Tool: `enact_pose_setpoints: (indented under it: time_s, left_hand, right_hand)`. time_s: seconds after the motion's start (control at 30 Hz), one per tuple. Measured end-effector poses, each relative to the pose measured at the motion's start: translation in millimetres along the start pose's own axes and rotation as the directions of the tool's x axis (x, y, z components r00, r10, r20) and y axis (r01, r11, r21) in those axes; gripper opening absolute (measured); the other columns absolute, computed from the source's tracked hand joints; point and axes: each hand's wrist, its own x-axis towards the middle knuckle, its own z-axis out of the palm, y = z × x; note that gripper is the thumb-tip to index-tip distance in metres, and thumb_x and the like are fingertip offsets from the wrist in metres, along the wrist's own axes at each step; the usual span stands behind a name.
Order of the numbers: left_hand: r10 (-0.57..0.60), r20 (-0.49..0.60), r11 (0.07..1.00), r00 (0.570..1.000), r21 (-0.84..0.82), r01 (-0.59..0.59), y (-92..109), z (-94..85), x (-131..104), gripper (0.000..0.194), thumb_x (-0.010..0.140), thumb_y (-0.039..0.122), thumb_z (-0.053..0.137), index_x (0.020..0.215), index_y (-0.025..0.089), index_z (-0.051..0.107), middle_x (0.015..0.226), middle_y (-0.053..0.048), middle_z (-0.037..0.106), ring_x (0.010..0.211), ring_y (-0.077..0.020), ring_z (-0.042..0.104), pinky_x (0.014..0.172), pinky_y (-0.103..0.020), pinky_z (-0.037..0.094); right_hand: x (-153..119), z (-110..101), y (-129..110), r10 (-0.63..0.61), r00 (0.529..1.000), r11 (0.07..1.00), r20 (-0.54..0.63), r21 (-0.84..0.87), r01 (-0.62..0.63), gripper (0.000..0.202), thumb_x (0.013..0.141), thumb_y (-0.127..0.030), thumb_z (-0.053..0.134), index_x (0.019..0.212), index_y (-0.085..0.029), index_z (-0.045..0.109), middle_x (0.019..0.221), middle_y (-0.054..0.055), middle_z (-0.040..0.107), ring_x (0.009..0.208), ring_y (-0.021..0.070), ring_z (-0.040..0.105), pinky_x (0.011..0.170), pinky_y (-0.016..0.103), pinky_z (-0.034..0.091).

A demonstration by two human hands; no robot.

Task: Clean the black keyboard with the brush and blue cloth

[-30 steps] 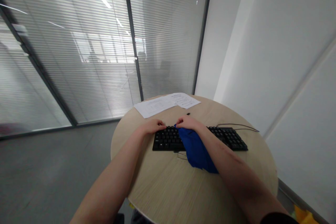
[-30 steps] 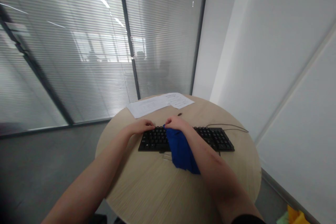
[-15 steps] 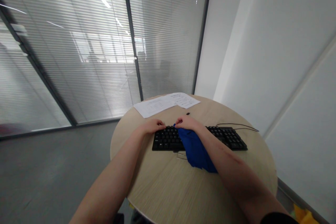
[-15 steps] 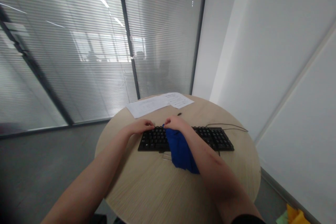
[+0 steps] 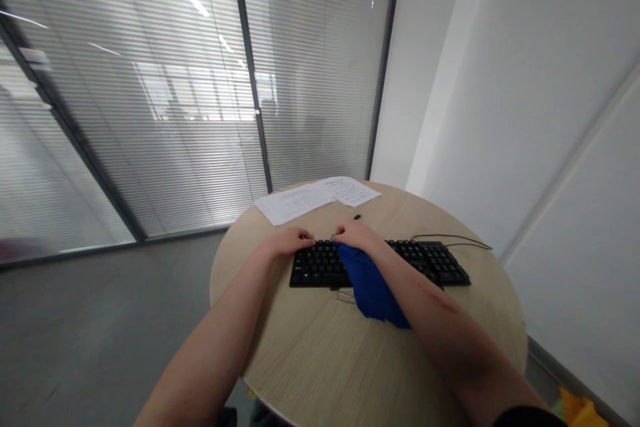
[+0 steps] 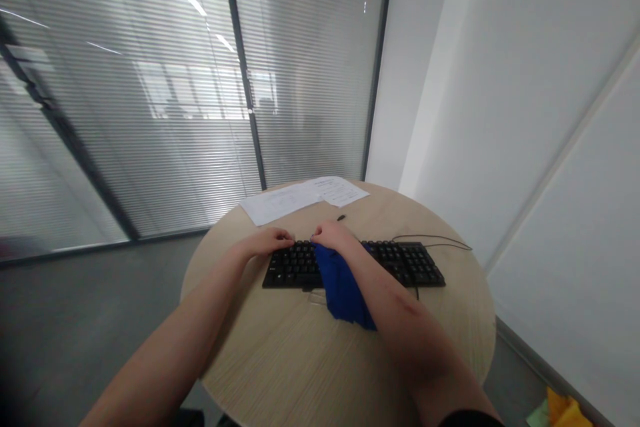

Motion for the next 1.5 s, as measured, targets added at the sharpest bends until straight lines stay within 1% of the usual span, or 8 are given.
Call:
enact_pose_setpoints:
  time_s: [0.13,0.3,0.57,0.8,0.9,1.07,1.33,1.5]
  left_hand:
    - [-0.037,0.01,0.999,0.999,-0.007,0.037,4,-1.5,-3,0.05,0.078,0.059,0.053,0.099,0.018,0.073,0.088,-0.005,0.073,0.079,-0.021,0.064,0.066,-0.027,0.045]
    - [-0.022,-0.01,1.0,1.0,-0.011,0.022,7,-2.4,-5,0.045,0.078,0.057,0.055,0.094,0.019,0.073,0.089,-0.004,0.073,0.084,-0.0216,0.064,0.07,-0.027,0.045]
    - [-0.026,0.008,1.0,1.0,0.009,0.026,6,-2.1,-4,0.047,0.078,0.057,0.054,0.098,0.019,0.074,0.091,-0.005,0.073,0.084,-0.0215,0.064,0.069,-0.027,0.044]
    - [-0.033,-0.003,0.999,0.999,-0.004,0.033,10,-2.8,-6,0.048,0.077,0.059,0.055,0.095,0.019,0.074,0.085,-0.003,0.072,0.081,-0.0203,0.063,0.069,-0.026,0.045]
    - [-0.04,0.006,0.999,0.999,-0.005,0.04,11,-3.8,-8,0.047,0.078,0.058,0.055,0.096,0.019,0.074,0.084,-0.003,0.072,0.079,-0.02,0.062,0.068,-0.026,0.045]
    - [-0.051,0.01,0.999,0.999,-0.012,0.051,13,-5.2,-11,0.047,0.079,0.059,0.055,0.098,0.019,0.073,0.087,-0.003,0.073,0.079,-0.0195,0.062,0.066,-0.025,0.045]
    - [-0.047,0.005,0.999,0.999,-0.01,0.047,11,-4.3,-8,0.047,0.077,0.059,0.056,0.097,0.02,0.074,0.088,-0.003,0.073,0.081,-0.0204,0.063,0.067,-0.026,0.045]
    - [-0.06,0.007,0.998,0.998,-0.017,0.06,12,-4.9,-10,0.048,0.077,0.06,0.057,0.096,0.019,0.073,0.085,-0.003,0.073,0.079,-0.0203,0.063,0.066,-0.026,0.045]
  right_hand:
    - [3,0,6,-0.07,0.997,0.996,0.036,0.052,0.068,0.018,0.08,-0.033,0.067,0.086,-0.02,0.077,0.087,0.004,0.076,0.08,0.0171,0.067,0.064,0.022,0.044]
    - [7,-1,14,-0.113,0.987,0.987,0.11,0.127,0.099,0.015,0.08,-0.027,0.069,0.089,-0.018,0.077,0.087,0.003,0.076,0.08,0.0164,0.067,0.066,0.022,0.046]
    - [4,0,7,-0.061,0.997,0.997,0.049,0.056,0.058,0.015,0.08,-0.032,0.069,0.084,-0.021,0.077,0.087,0.004,0.076,0.08,0.0171,0.067,0.066,0.023,0.044]
    - [-2,0,-6,0.007,1.0,0.999,-0.023,-0.049,-0.009,0.02,0.082,-0.038,0.065,0.087,-0.023,0.077,0.094,0.007,0.076,0.087,0.022,0.068,0.068,0.026,0.046]
    - [0,1,-3,-0.043,0.999,0.999,-0.023,-0.035,0.042,0.02,0.082,-0.037,0.065,0.087,-0.022,0.077,0.093,0.006,0.076,0.087,0.0207,0.068,0.068,0.025,0.045]
    - [5,2,10,-0.157,0.987,0.985,0.047,0.083,0.153,0.018,0.081,-0.035,0.068,0.087,-0.021,0.077,0.089,0.003,0.077,0.081,0.0172,0.068,0.067,0.022,0.044]
    - [5,1,14,-0.163,0.984,0.979,0.072,0.139,0.152,0.019,0.078,-0.036,0.071,0.084,-0.019,0.076,0.083,0.002,0.076,0.075,0.0154,0.065,0.065,0.022,0.043]
    - [5,2,15,-0.174,0.983,0.979,0.065,0.12,0.166,0.026,0.086,-0.038,0.062,0.079,-0.017,0.075,0.076,0.002,0.074,0.069,0.015,0.063,0.059,0.022,0.04]
